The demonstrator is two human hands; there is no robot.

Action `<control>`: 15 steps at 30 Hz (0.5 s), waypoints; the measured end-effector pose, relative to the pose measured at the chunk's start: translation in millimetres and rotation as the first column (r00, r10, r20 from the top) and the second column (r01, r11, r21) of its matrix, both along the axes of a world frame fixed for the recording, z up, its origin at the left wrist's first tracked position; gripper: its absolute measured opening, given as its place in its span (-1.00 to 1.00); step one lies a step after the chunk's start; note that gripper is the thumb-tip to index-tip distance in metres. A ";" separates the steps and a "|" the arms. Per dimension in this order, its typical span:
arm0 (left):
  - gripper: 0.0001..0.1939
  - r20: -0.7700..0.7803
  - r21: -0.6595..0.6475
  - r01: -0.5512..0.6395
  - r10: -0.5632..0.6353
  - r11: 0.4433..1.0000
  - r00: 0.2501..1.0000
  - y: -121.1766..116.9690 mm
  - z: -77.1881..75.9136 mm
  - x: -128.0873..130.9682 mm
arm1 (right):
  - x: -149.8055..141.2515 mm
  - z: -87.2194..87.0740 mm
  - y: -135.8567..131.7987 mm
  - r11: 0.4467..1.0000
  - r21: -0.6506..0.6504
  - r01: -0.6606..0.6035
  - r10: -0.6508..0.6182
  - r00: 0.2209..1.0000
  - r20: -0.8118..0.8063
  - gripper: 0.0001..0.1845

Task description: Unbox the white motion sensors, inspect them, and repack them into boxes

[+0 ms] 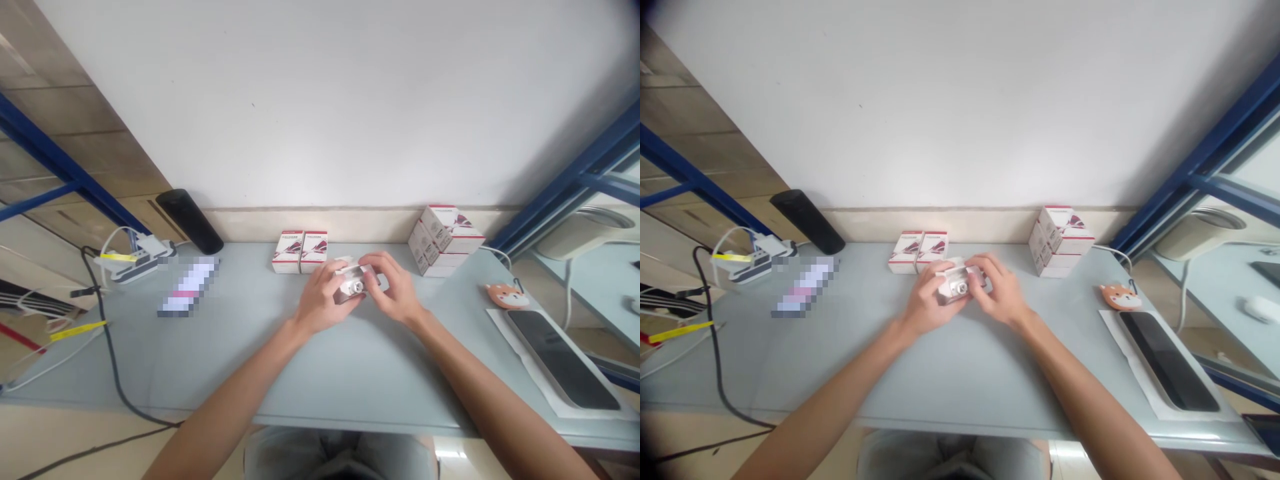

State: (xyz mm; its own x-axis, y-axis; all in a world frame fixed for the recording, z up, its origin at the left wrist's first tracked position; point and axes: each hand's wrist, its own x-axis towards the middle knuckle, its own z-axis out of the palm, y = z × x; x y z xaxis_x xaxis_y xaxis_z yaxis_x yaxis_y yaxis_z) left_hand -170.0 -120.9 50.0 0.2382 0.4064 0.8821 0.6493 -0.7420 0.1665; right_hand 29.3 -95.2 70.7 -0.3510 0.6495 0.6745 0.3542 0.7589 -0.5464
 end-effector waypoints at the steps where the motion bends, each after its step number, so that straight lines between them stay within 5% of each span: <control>1: -0.50 0.007 -0.044 0.007 -0.007 0.999 1.000 0.0 0.2 -0.4 | 1.6 -1.6 1.3 1.000 0.009 0.026 -0.026 1.000 0.011 -0.80; 11: -0.38 -0.033 -0.272 0.097 -0.109 0.957 0.993 1.6 1.0 -3.0 | 11.3 -18.2 22.2 0.969 -0.140 0.201 -0.210 0.976 -0.053 -0.67; 15: -0.30 -0.060 -0.306 0.073 -0.096 0.949 0.994 1.9 -2.1 -1.1 | 13.9 -16.9 28.6 0.964 -0.009 0.265 -0.265 0.963 -0.048 -0.68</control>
State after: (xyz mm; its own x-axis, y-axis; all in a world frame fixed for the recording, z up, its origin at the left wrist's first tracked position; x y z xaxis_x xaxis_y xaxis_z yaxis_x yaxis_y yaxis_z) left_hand -171.2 -119.0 47.9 0.3423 0.6271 0.6997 0.6054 -0.7167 0.3462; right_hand 43.1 -66.6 53.8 -0.1331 0.7167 0.6845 0.5153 0.6401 -0.5699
